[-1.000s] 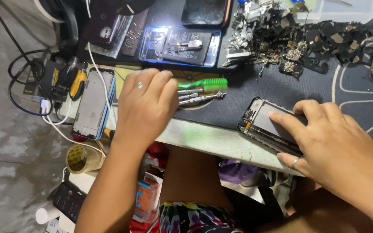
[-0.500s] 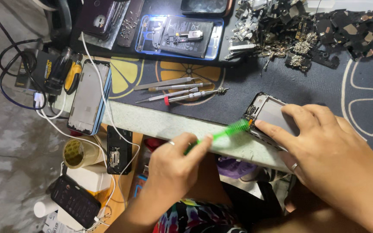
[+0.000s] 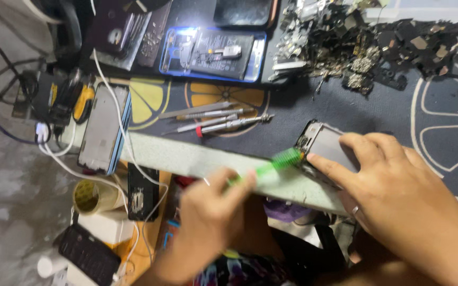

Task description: The person disassembles a smartphone, removes a small internal component, and cleans the interior with a toothbrush. They then use tweezers to place a small part back into the device and continue reassembly.

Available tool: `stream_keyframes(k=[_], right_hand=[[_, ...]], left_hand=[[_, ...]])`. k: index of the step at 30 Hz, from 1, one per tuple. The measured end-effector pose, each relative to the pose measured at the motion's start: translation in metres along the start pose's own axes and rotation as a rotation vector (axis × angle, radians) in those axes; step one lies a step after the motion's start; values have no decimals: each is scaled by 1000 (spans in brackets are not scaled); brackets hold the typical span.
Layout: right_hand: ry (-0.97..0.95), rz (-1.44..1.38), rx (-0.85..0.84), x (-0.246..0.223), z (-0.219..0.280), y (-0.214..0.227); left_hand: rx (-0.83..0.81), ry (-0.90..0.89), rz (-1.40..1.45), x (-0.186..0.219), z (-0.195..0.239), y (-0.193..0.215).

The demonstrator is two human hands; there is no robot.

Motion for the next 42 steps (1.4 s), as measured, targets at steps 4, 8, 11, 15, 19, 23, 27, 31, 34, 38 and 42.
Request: stream_keyframes(k=[4, 8, 11, 15, 19, 23, 27, 31, 34, 38, 42], right_hand=[[8, -52, 52, -3, 1, 4], [2, -27, 20, 0, 0, 5], [13, -25, 26, -3, 0, 4], [-4, -76, 33, -1, 0, 5], [-5, -61, 52, 0, -2, 6], [-5, -48, 68, -4, -2, 6], [7, 25, 29, -7, -4, 4], [17, 61, 74, -11, -4, 5], [27, 77, 86, -12, -5, 6], [4, 63, 68, -10, -5, 4], [11, 57, 49, -10, -5, 4]], left_hand=[[21, 60, 29, -6, 13, 3], [13, 25, -18, -13, 19, -10], [84, 67, 5, -14, 20, -8], [53, 47, -50, -9, 10, -11], [39, 47, 17, -7, 2, -11], [5, 31, -106, -9, 5, -7], [48, 53, 1, -4, 3, -1], [-14, -22, -14, 7, 3, -27], [-42, -33, -12, 6, 2, -37], [-86, 7, -64, 2, 11, -12], [-34, 34, -120, -1, 7, 8]])
Point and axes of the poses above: each hand's wrist, its own z-axis away from the middle knuckle, its own y-axis out of the back of the hand, x = y × z, the point moved 6 cm from there along -z, towards the middle knuckle, and after that the axes turned 9 degrees about x, right-handed, at the moved point
